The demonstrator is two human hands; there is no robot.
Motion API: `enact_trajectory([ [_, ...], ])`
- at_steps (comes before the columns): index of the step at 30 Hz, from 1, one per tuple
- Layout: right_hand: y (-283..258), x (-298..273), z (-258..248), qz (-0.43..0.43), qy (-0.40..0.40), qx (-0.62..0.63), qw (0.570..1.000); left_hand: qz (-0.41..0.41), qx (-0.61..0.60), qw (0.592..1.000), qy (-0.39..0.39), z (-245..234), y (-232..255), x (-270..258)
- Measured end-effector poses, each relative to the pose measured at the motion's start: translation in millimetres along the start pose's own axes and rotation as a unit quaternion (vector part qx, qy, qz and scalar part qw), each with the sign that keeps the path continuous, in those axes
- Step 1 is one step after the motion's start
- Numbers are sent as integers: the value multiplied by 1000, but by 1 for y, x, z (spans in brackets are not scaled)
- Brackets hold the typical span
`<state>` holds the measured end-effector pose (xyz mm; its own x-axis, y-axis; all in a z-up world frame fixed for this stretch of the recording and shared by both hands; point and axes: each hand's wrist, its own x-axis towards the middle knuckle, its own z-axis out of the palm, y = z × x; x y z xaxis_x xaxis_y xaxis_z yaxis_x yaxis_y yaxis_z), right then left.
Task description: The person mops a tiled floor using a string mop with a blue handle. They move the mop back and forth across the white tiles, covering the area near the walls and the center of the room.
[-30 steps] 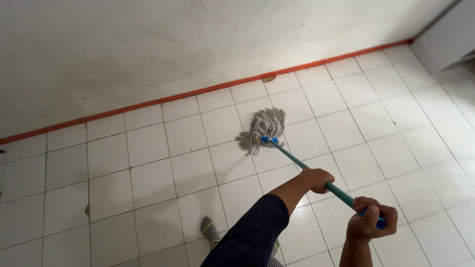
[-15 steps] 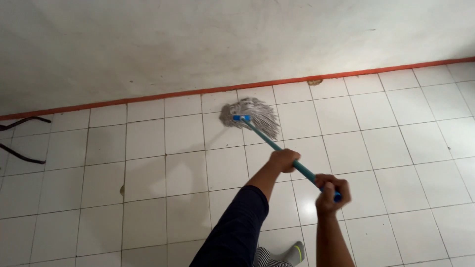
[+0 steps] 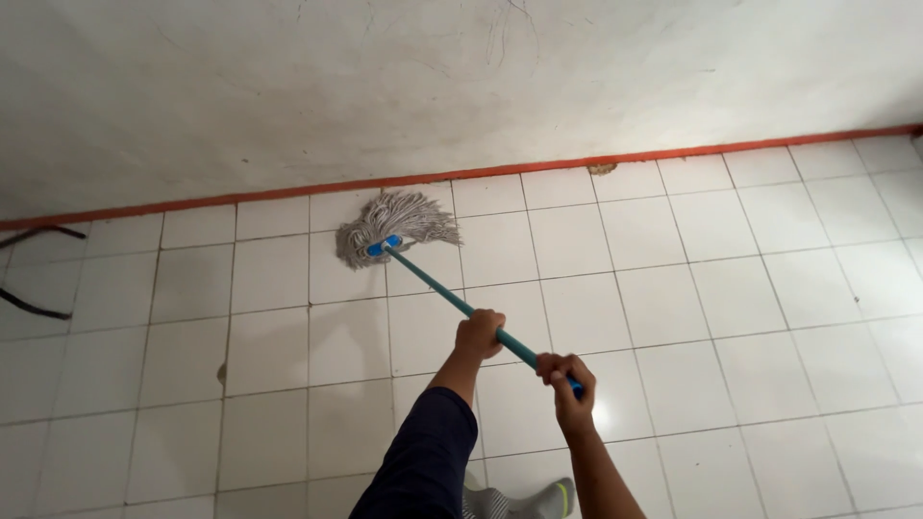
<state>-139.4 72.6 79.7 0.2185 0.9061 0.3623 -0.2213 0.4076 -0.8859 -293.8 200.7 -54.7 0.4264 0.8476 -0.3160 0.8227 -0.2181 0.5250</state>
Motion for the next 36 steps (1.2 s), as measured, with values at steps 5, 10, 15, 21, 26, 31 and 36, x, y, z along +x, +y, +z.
enact_trajectory([
  [5, -41, -9, -106, 24, 27, -34, 999, 36, -114, 989, 88, 83, 81, 30],
  [10, -112, -23, -228, 3, 150, -83, 985, 94, -188, 978, -14, 103, 243, 38],
  [15, -226, -54, -257, -22, 216, -260, 941, 217, -163, 959, -86, 156, 367, 35],
  [21, -245, -113, -301, -30, 259, -314, 913, 251, -63, 916, -305, 133, 448, -5],
  [26, -215, -116, -281, -55, 308, -304, 900, 288, 21, 886, -364, 103, 444, -23],
  [31, -183, -106, -246, -85, 350, -285, 888, 260, 48, 898, -351, 50, 395, -36],
  [36, -117, -63, -188, -107, 348, -236, 901, 195, 47, 938, -283, 29, 281, 0],
])
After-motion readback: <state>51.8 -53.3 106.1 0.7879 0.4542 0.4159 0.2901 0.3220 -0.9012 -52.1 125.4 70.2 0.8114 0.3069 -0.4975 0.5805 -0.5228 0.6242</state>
